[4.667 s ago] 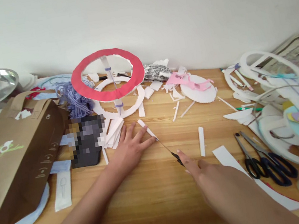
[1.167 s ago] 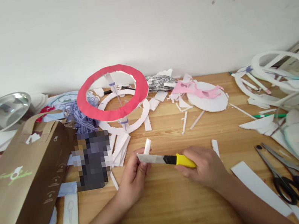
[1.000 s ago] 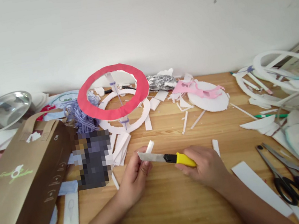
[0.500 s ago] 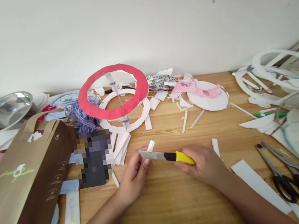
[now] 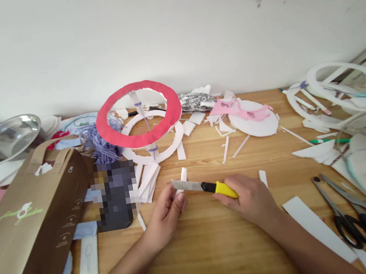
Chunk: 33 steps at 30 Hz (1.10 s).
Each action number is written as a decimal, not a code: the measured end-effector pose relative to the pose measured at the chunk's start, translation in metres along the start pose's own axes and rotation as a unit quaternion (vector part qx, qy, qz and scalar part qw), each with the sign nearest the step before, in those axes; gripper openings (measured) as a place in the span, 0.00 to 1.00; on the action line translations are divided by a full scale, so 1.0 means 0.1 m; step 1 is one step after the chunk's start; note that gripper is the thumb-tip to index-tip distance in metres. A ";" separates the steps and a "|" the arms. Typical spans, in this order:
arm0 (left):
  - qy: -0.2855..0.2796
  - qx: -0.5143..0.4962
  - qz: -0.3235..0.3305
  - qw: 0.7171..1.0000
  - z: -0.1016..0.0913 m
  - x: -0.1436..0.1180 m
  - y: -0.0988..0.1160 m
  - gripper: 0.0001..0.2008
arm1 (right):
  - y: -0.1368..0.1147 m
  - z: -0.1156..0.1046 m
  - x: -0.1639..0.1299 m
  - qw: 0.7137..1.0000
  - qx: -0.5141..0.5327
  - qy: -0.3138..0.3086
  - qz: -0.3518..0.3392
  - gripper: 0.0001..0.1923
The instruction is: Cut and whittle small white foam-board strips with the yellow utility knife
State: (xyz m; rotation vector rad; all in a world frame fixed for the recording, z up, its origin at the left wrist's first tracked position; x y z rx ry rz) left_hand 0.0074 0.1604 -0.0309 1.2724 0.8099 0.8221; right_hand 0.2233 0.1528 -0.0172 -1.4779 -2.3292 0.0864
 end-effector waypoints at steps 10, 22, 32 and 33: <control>0.008 0.103 -0.002 0.995 -0.02 -0.02 0.01 0.10 | 0.03 0.00 0.01 0.998 0.038 -0.057 0.009 0.20; -0.023 0.192 0.012 0.981 0.00 -0.05 0.04 0.12 | 0.11 -0.03 -0.01 0.989 0.087 -0.123 0.003 0.16; -0.008 0.203 0.038 0.978 0.01 -0.05 0.06 0.11 | 0.09 -0.05 0.00 0.991 0.079 -0.108 0.006 0.16; -0.010 0.209 0.050 0.977 0.01 -0.05 0.08 0.11 | 0.10 -0.05 0.00 0.990 0.084 -0.111 0.005 0.16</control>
Point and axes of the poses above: each hand's wrist, its own x-axis towards the middle knuckle, its own z-axis out of the palm, y = z × x, the point moved 4 cm from there along x, towards the middle knuckle, and after that the axes turned 7 degrees about -y, right-handed, at the moved point
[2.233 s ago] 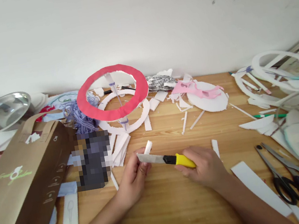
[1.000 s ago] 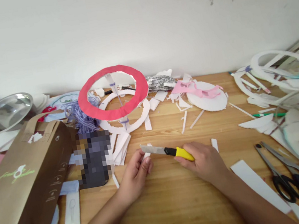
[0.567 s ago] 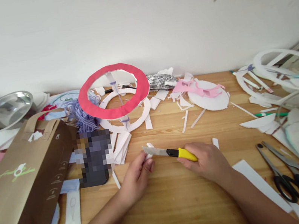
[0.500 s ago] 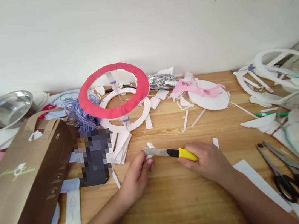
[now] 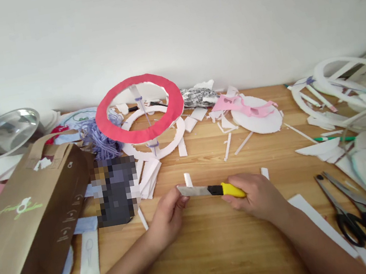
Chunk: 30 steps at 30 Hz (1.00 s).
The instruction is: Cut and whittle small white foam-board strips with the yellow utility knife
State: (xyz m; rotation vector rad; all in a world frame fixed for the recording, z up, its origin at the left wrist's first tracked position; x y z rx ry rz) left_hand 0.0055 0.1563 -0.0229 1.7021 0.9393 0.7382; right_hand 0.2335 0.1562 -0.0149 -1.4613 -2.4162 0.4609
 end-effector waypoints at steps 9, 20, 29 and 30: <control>0.000 0.029 0.003 1.000 -0.01 0.01 0.03 0.12 | 0.00 -0.02 -0.01 0.999 -0.021 0.044 -0.001 0.16; 0.002 0.031 0.002 1.000 -0.03 0.01 0.01 0.12 | 0.02 -0.01 0.00 0.999 0.014 0.026 0.018 0.16; 0.020 0.038 -0.007 0.999 -0.04 0.03 0.01 0.13 | -0.02 0.00 0.01 0.999 0.019 0.035 0.034 0.16; 0.015 0.039 0.002 0.999 -0.03 0.03 0.02 0.13 | 0.00 -0.01 0.01 0.998 0.028 0.039 0.046 0.16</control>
Point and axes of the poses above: each hand's wrist, its own x-axis towards the middle knuckle, its own z-axis out of the palm, y = z × x, the point moved 4 cm from there along x, towards the middle knuckle, and after that the axes turned 7 degrees about -y, right-handed, at the moved point
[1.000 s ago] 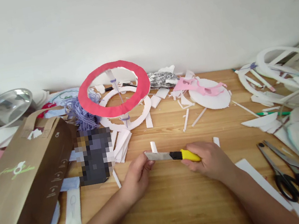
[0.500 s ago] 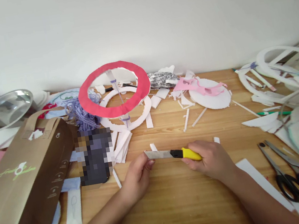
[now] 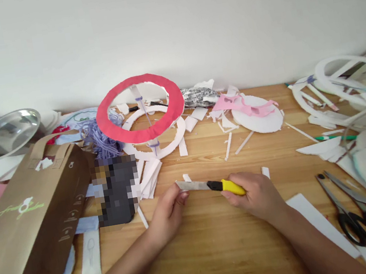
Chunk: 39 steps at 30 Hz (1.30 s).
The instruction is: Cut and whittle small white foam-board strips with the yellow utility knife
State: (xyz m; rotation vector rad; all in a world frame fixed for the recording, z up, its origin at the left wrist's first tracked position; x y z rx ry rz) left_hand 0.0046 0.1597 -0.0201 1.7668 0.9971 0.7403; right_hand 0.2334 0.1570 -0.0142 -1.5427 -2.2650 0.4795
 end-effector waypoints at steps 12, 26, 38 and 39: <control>-0.023 -0.017 0.031 0.999 0.07 -0.04 0.03 0.12 | 0.20 -0.06 0.00 0.992 0.078 0.037 0.087 0.18; -0.208 0.170 0.164 0.949 0.24 -0.08 0.15 0.14 | -0.31 0.22 -0.05 0.884 0.454 -0.051 0.094 0.15; -0.171 0.022 0.118 0.978 0.15 -0.03 0.15 0.10 | 0.09 0.01 -0.05 0.895 0.375 0.186 0.151 0.11; -0.166 0.008 0.085 0.983 0.14 -0.03 0.12 0.10 | 0.07 0.01 -0.05 0.899 0.380 0.168 0.139 0.11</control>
Point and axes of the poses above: each hand's wrist, its own x-axis towards the middle knuckle, its own z-axis out of the palm, y = z × x, the point moved 4 cm from there along x, towards the middle knuckle, and after that the axes turned 7 degrees about -y, right-handed, at the moved point
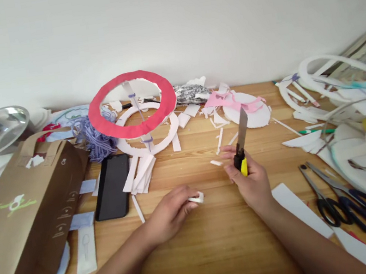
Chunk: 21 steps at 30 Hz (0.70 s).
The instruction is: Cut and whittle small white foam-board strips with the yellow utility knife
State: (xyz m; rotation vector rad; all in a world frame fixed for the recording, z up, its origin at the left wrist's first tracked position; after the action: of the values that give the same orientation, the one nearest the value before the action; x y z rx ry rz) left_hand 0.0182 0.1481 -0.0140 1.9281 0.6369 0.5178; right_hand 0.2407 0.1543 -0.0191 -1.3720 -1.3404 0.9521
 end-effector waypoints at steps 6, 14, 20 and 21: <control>0.007 -0.059 -0.085 0.995 0.03 -0.02 -0.05 0.08 | 0.03 0.35 -0.20 0.944 0.127 -0.247 0.178 0.21; 0.017 -0.037 -0.040 0.998 0.07 -0.01 -0.11 0.04 | 0.04 0.42 -0.26 0.911 0.200 -0.256 0.254 0.18; 0.008 -0.032 0.002 0.999 0.04 0.01 -0.07 0.02 | 0.04 0.41 -0.25 0.906 0.196 -0.293 0.234 0.14; 0.006 -0.029 0.019 0.999 0.04 0.02 -0.04 0.03 | 0.03 0.42 -0.25 0.905 0.187 -0.307 0.227 0.14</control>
State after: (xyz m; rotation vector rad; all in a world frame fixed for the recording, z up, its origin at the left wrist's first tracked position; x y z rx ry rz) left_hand 0.0212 0.1484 -0.0195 1.8873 0.5883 0.5646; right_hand 0.1988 0.1341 -0.0343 -1.1363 -1.1900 1.9742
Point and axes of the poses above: each hand's wrist, its own x-axis towards the middle knuckle, its own z-axis out of the palm, y = z × x, the point moved 4 cm from there along x, towards the middle knuckle, and after that the axes turned 7 degrees about -y, right-handed, at the moved point
